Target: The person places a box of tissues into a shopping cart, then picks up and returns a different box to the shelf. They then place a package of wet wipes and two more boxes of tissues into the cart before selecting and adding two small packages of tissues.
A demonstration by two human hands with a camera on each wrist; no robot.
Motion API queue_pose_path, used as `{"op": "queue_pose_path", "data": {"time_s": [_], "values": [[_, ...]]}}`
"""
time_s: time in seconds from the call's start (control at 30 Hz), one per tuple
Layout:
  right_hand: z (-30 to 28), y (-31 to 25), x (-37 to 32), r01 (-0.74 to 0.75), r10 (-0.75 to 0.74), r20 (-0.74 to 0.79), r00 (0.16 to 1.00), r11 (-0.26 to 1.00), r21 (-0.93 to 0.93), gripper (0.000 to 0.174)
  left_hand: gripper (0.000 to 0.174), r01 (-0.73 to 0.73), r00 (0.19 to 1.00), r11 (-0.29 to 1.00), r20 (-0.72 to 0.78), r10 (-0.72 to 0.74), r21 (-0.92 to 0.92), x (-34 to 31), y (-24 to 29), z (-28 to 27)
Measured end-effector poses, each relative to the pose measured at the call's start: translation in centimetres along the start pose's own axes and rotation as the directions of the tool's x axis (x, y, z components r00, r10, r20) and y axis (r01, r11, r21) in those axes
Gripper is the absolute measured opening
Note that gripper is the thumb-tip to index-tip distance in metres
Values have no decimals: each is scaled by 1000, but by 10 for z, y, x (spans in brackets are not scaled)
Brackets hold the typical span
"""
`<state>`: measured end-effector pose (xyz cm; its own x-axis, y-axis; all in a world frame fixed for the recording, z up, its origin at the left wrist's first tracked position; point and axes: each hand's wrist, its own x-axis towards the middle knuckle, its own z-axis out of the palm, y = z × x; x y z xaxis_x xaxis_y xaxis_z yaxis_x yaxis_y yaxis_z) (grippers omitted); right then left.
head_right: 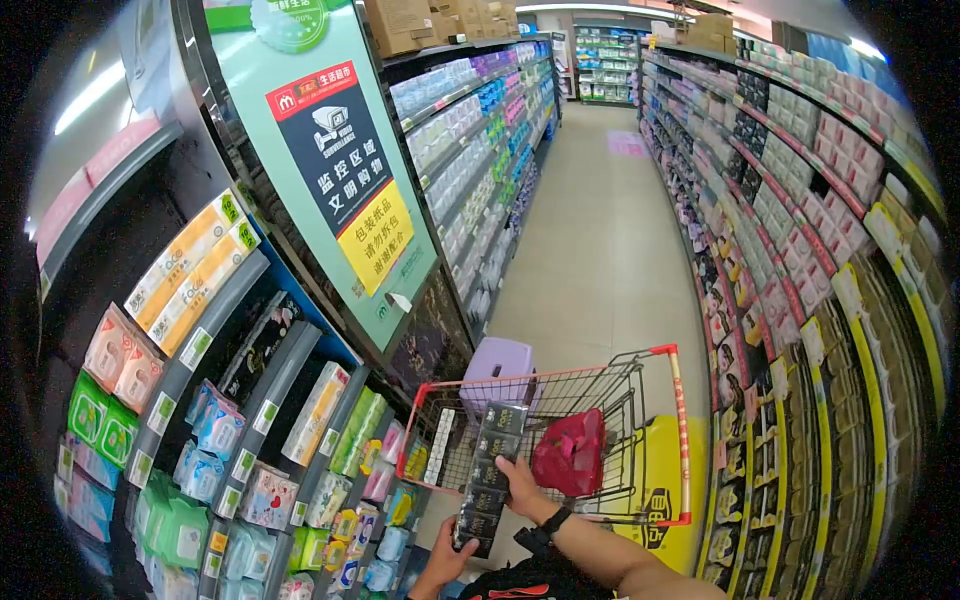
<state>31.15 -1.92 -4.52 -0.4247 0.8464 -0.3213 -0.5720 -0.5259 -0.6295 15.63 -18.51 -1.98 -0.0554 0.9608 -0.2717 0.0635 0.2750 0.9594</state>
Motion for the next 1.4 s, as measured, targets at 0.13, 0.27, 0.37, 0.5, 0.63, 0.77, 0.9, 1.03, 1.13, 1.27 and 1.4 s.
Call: {"op": "queue_pose_path", "data": {"time_s": [0.13, 0.27, 0.37, 0.5, 0.63, 0.77, 0.9, 1.03, 1.13, 1.27, 1.4], "values": [[-1, -30, -12, -258, 249, 70, 966, 947, 192, 57, 73, 143, 974, 933, 216, -73, -330, -5, -13, -7], [3, -28, -23, -245, 249, 6, 969, 948, 203, 62, 74, 458, 889, 675, 313, -336, -578, -19, 33, 12], [-4, -33, -25, -256, 248, 69, 966, 949, 182, 65, 79, 485, 841, 713, 495, -220, -507, 10, -60, 16], [-16, -32, -17, -240, 232, 70, 970, 959, 151, 61, 76, 261, 882, 882, 468, -52, -393, 27, -47, 26], [-41, -19, 8, -24, 26, 119, 993, 1000, -21, 51, 70, 49, 968, 983, 249, -4, -176, 28, 27, 42], [-41, -26, -9, 150, -103, 128, 986, 881, -448, 67, 81, -10, 998, 978, 69, -4, 207, 35, 38, 42], [-29, -28, -24, 214, -178, 122, 976, 875, -434, 78, 90, -81, 997, 872, 27, 78, 484, 31, 62, 48], [-26, -45, -39, 72, -67, 61, 996, 993, -89, 58, 79, -72, 990, 940, 142, 25, 332, 37, 53, 44], [-22, -49, -38, 18, -25, 49, 999, 991, 133, 42, 64, -89, 981, 994, 178, 78, 58, 54, -9, 37], [-10, -53, -38, 67, -85, 113, 990, 986, 155, 43, 50, 213, 915, 952, 386, -115, -221, 53, -12, 30], [-12, -54, -33, 149, -147, 111, 983, 989, -14, 46, 38, 81, 950, 986, 312, -33, -142, 48, -1, 34]]}}
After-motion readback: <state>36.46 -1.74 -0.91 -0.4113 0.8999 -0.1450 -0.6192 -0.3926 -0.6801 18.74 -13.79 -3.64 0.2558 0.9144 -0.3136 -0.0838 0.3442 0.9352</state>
